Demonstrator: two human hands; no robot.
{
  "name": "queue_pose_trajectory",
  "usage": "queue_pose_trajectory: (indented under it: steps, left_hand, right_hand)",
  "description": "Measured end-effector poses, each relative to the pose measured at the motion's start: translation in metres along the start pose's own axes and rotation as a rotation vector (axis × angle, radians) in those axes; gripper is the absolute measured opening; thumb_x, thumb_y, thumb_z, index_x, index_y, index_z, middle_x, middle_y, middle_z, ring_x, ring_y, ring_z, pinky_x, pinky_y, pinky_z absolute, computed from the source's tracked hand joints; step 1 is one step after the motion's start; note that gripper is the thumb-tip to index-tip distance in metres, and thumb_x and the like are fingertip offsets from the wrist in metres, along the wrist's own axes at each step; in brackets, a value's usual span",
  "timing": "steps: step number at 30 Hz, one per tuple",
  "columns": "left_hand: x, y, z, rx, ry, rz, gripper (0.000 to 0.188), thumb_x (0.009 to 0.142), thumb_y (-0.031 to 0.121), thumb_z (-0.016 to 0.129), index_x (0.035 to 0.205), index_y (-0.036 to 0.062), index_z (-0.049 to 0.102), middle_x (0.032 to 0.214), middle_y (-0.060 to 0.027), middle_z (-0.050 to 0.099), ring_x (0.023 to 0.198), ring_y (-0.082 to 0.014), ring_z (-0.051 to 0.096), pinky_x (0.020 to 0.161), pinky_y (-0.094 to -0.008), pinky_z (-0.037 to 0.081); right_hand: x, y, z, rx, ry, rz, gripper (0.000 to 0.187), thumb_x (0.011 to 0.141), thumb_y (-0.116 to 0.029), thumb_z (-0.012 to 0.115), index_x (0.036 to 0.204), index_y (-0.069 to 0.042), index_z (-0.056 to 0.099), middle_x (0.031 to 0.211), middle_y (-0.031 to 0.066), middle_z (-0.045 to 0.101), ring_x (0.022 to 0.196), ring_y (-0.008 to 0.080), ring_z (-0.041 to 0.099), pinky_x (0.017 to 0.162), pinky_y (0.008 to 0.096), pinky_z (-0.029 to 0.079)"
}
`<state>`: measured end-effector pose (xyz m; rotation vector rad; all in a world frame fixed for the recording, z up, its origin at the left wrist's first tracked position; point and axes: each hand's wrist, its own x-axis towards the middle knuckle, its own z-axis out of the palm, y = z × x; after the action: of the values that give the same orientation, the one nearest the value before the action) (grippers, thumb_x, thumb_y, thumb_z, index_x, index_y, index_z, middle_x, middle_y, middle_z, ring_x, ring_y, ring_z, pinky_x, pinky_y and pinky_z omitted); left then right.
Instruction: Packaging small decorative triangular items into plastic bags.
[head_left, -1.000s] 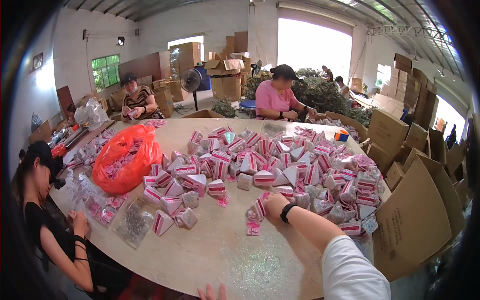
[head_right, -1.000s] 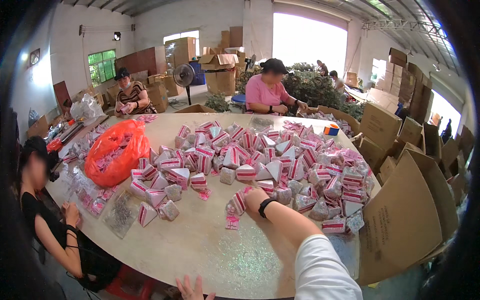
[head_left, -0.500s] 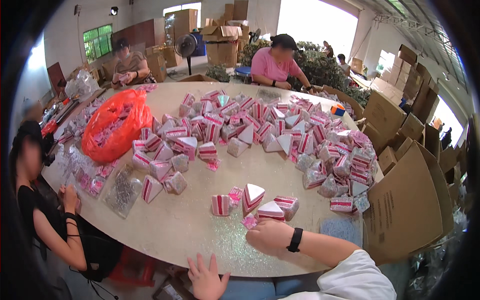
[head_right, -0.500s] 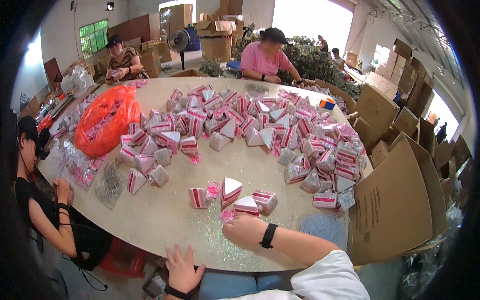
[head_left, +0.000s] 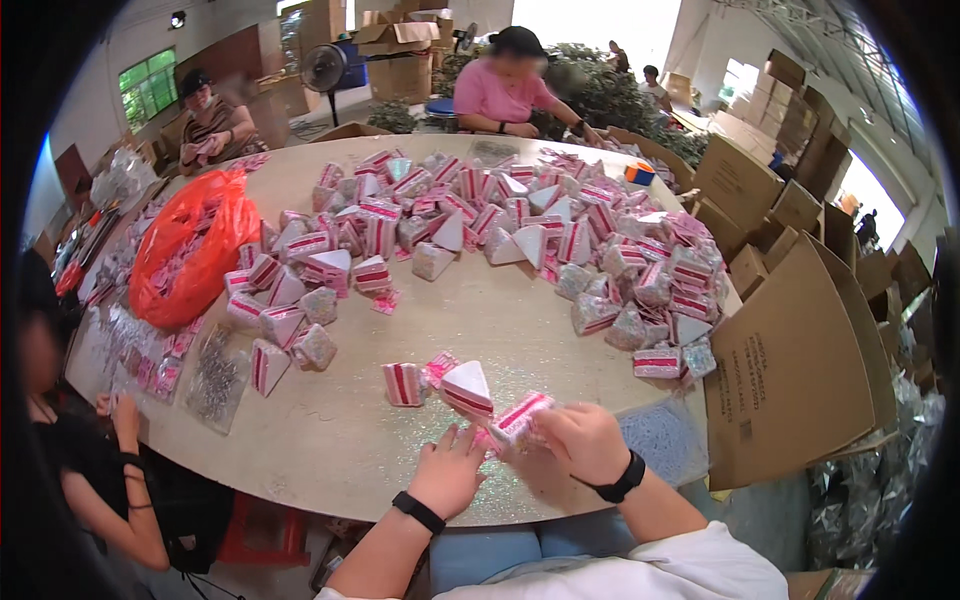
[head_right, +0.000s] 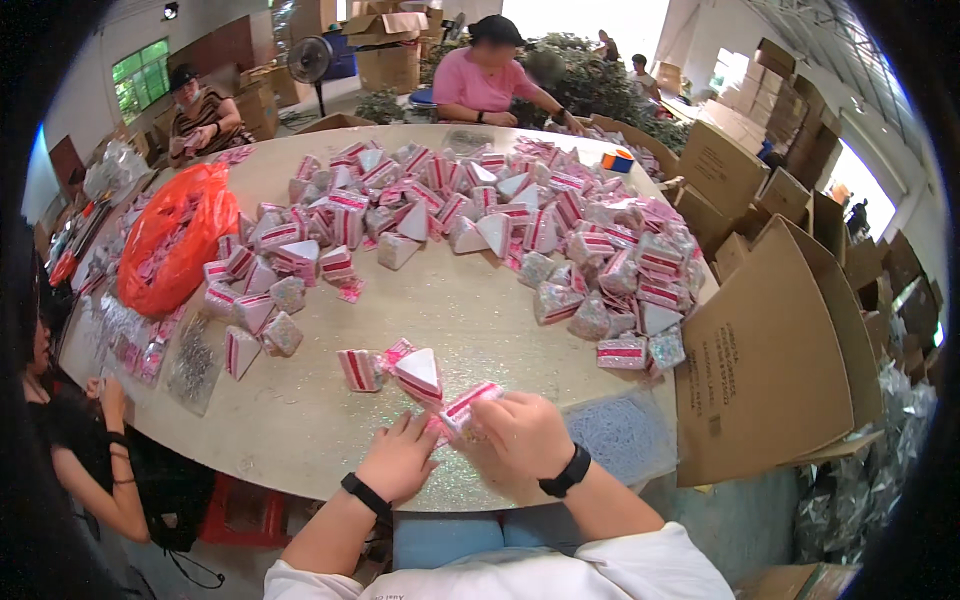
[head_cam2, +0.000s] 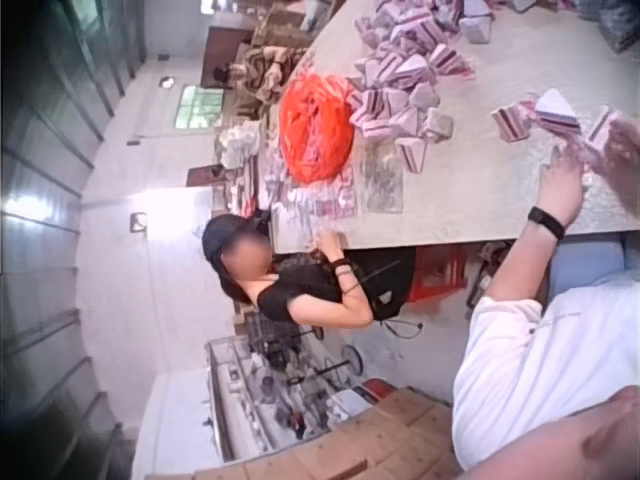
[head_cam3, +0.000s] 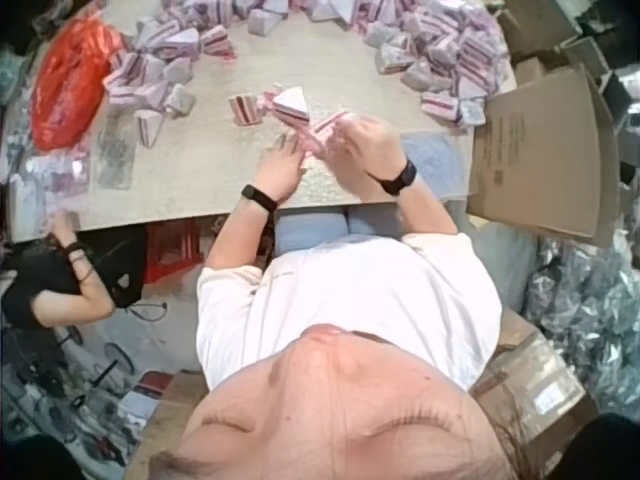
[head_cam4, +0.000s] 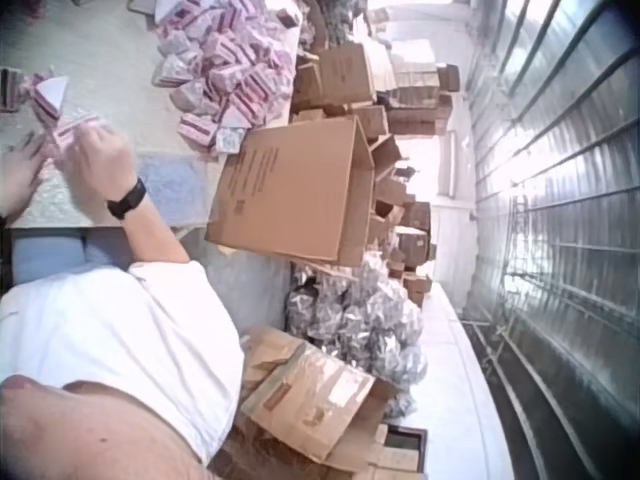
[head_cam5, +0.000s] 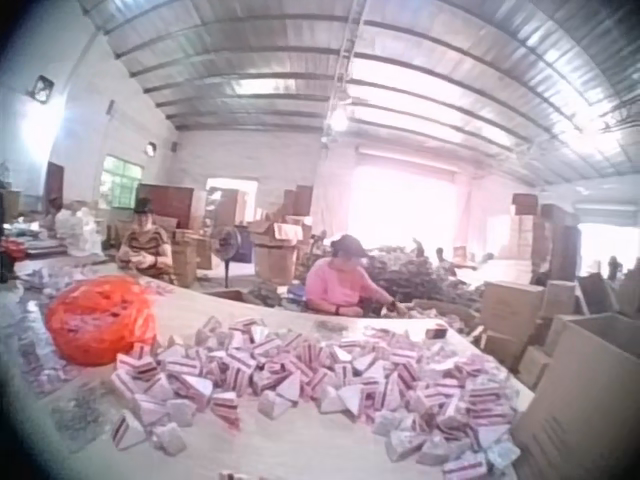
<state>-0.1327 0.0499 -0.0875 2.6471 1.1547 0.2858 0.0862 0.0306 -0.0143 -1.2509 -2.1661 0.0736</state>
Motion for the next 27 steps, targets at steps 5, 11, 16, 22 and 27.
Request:
queue_pose_trajectory:
  steps: [5,11,16,22,27]
  left_hand:
    - [0.002,-0.001,0.012,-0.001,0.072,-0.071,0.035,0.076,0.016,0.064,0.108,0.0052,0.056,0.106,-0.0127,0.056,0.097,-0.0316,0.054,0.078,-0.045,0.046]
    - [-0.002,0.01,0.005,0.068,0.056,-0.138,0.032,0.073,0.022,0.069,0.098,0.0057,0.058,0.095,-0.011,0.056,0.09,-0.0289,0.056,0.07,-0.0419,0.047]
    - [-0.002,0.005,0.014,0.074,0.235,-0.043,0.037,0.072,0.027,0.071,0.098,0.0047,0.057,0.095,-0.0109,0.056,0.09,-0.0276,0.056,0.07,-0.0423,0.046]
    - [0.006,0.011,0.009,0.112,0.063,-0.106,0.036,0.073,0.028,0.071,0.096,0.0044,0.057,0.097,-0.0121,0.056,0.093,-0.0292,0.056,0.077,-0.0426,0.045]
    - [0.006,0.012,-0.034,-0.338,0.278,-0.039,0.033,0.07,0.02,0.074,0.091,0.0037,0.055,0.095,-0.0119,0.055,0.089,-0.0293,0.055,0.08,-0.0406,0.044]
  right_hand:
    - [0.01,0.027,-0.005,-0.018,0.066,0.067,0.019,0.078,-0.008,0.061,0.097,-0.006,0.059,0.073,0.0092,0.062,0.065,0.0294,0.057,0.059,0.0383,0.047]
    - [0.041,0.047,0.006,0.032,0.169,0.066,0.017,0.081,-0.007,0.059,0.099,-0.007,0.06,0.075,0.0108,0.063,0.071,0.0299,0.059,0.063,0.0385,0.048]
    - [0.058,0.044,-0.002,0.094,0.114,0.095,0.019,0.08,-0.005,0.06,0.099,-0.005,0.061,0.079,0.0136,0.063,0.076,0.0319,0.06,0.067,0.0389,0.048]
    - [0.066,0.036,-0.025,0.149,-0.049,0.11,0.015,0.078,-0.003,0.058,0.092,-0.002,0.062,0.082,0.0141,0.064,0.082,0.0324,0.06,0.074,0.0386,0.048]
    - [0.068,0.021,-0.046,0.152,-0.104,0.089,0.012,0.077,-0.003,0.059,0.089,-0.002,0.061,0.082,0.0126,0.062,0.085,0.0316,0.058,0.074,0.0377,0.047]
